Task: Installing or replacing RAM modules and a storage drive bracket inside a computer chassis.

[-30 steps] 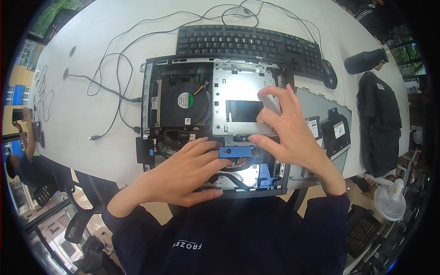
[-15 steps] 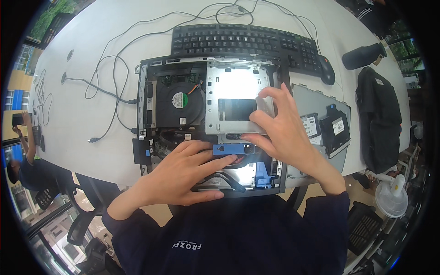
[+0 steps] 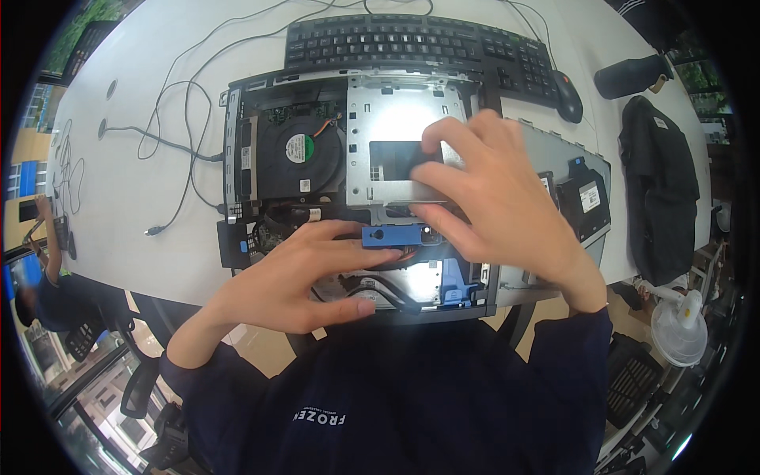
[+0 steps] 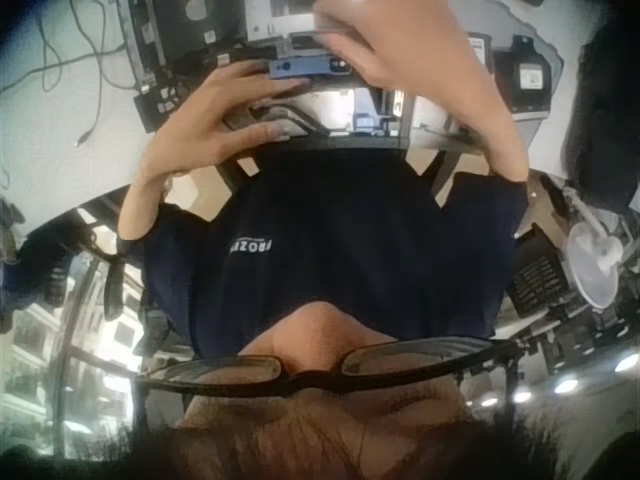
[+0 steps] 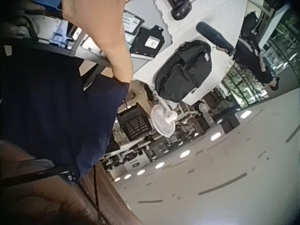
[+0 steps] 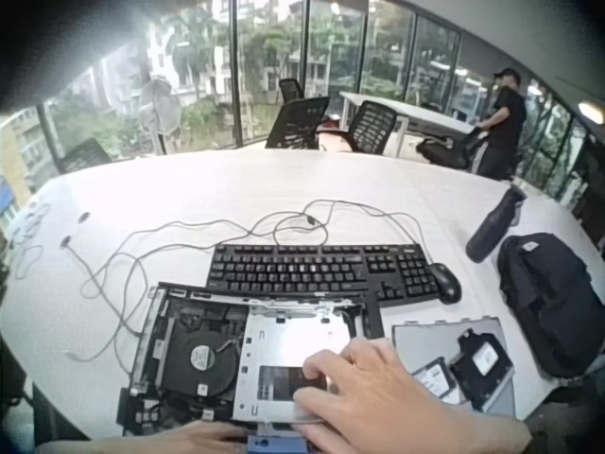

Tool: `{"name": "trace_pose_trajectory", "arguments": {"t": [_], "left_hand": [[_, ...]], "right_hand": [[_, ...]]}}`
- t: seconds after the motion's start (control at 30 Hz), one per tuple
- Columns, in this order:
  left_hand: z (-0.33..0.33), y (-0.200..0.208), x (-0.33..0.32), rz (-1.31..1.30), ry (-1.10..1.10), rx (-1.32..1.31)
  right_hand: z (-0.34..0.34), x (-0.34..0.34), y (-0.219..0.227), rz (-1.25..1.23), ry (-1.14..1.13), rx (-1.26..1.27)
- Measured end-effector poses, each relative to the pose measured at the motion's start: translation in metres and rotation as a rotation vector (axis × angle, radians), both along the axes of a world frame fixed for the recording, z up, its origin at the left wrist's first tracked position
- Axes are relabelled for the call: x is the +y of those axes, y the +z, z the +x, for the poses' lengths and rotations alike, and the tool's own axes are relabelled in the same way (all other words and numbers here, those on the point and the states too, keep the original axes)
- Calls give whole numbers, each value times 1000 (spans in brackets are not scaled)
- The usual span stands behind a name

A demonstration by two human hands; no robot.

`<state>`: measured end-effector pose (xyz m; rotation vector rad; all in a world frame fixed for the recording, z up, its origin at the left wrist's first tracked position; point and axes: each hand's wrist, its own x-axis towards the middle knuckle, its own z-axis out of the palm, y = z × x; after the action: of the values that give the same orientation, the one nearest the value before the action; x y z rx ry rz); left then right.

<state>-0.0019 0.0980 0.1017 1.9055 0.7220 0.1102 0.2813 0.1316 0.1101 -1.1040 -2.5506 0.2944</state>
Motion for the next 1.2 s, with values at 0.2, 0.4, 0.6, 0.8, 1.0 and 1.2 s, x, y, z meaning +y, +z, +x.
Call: {"name": "trace_pose_trajectory", "arguments": {"t": [0.2,0.4,0.6,0.8,1.0,1.2], "left_hand": [[13,2,-9,46,47,75],[5,13,-4,188,-16,164],[6,18,-21,329,-1,161],[3,19,-11,266,24,86],[3,12,-14,266,-4,72],[-3,8,-22,314,26,64]], "right_hand": [[-16,13,-19,-103,187,113],[-18,14,-31,67,225,64],[-19,13,-33,115,223,6],[-18,14,-30,94,238,-13],[-7,25,-17,-186,299,-18],[1,35,-13,-302,361,16]]}}
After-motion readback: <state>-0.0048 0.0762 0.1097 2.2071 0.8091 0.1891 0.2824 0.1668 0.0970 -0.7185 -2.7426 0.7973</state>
